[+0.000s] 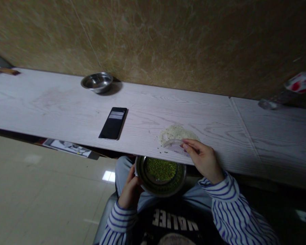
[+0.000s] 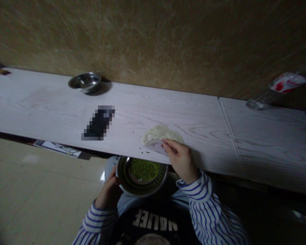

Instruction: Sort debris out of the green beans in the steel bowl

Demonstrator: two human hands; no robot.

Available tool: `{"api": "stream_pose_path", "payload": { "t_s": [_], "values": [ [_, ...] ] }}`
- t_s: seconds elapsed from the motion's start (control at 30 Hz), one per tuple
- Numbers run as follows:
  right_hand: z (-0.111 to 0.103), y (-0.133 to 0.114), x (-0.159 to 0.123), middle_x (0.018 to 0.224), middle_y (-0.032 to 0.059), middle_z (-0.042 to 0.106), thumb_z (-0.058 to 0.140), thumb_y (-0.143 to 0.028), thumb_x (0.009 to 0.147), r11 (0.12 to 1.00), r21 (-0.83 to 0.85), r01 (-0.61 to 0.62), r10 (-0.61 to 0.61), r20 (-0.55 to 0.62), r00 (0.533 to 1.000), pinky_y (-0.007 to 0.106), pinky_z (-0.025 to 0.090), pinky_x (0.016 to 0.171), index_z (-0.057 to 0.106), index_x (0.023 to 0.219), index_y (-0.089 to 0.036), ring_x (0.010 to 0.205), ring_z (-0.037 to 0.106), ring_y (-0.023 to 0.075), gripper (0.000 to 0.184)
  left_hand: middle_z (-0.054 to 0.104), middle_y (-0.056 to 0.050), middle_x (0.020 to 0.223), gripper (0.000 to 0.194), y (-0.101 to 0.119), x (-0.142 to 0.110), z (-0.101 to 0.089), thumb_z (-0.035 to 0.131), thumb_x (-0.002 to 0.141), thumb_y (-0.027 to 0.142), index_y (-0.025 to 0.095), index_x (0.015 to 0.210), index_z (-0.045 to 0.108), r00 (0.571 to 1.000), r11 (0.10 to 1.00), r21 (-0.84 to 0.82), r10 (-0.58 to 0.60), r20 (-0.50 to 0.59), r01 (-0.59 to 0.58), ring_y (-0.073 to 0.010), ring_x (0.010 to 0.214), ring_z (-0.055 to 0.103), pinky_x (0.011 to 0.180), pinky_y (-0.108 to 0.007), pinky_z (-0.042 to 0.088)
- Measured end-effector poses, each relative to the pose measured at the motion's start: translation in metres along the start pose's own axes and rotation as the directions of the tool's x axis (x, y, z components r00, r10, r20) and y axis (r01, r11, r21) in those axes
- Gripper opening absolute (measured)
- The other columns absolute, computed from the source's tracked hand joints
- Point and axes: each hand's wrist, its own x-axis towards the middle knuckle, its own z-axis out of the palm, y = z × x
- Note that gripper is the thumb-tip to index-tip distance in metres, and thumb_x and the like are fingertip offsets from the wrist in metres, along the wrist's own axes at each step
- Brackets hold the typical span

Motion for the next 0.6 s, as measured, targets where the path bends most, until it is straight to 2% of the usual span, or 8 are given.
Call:
{"api": "stream_pose_path", "payload": {
  "t_s": [0.13,0.33,0.47,0.6],
  "values": [
    [0.0060,0.0003,0.0005,0.097,0.0094,0.078,0.063,-0.035,0.085,1.000,-0.009,0.001,-0.001,0.010,1.000,0.038,0.060,0.083,0.077,0.101,-0.019,0.089,0.074,0.0233,0.026,0.064,0.002,0.075,0.061,0.0015,-0.0004,0.0004,0.066,0.056,0.016,0.025,0.116,0.063,1.000,1.000,-0.010,0.001,0.027,-0.001,-0.0145,0.059,0.050,0.054,-0.026,0.043],
    [0.0040,0.0034,0.0038,0.096,0.0097,0.078,0.063,-0.035,0.086,1.000,-0.007,0.010,-0.010,0.002,1.000,0.037,0.060,0.082,0.076,0.102,-0.018,0.090,0.074,0.0233,0.027,0.061,0.003,0.070,0.062,-0.0004,0.0020,-0.0039,0.067,0.056,0.015,0.027,0.117,0.064,1.000,0.999,-0.042,-0.002,0.024,0.003,-0.0132,0.056,0.047,0.055,-0.027,0.043],
    [0.0077,0.0022,0.0051,0.096,0.0094,0.078,0.061,-0.035,0.087,1.000,-0.003,0.007,-0.007,0.019,1.000,0.037,0.060,0.082,0.076,0.103,-0.019,0.089,0.074,0.0229,0.027,0.066,0.001,0.079,0.065,-0.0005,0.0030,-0.0040,0.066,0.055,0.015,0.027,0.119,0.063,1.000,0.999,-0.036,-0.013,0.011,0.013,-0.0156,0.061,0.051,0.054,-0.026,0.041],
    [0.0112,0.0002,0.0062,0.097,0.0090,0.078,0.060,-0.034,0.087,1.000,-0.016,0.019,-0.018,0.033,0.999,0.036,0.060,0.081,0.076,0.103,-0.020,0.086,0.074,0.0223,0.026,0.062,0.003,0.071,0.062,0.0013,0.0024,-0.0031,0.066,0.054,0.016,0.026,0.115,0.064,1.000,1.000,-0.009,-0.016,0.021,0.016,-0.0152,0.060,0.050,0.053,-0.026,0.042]
  ]
}}
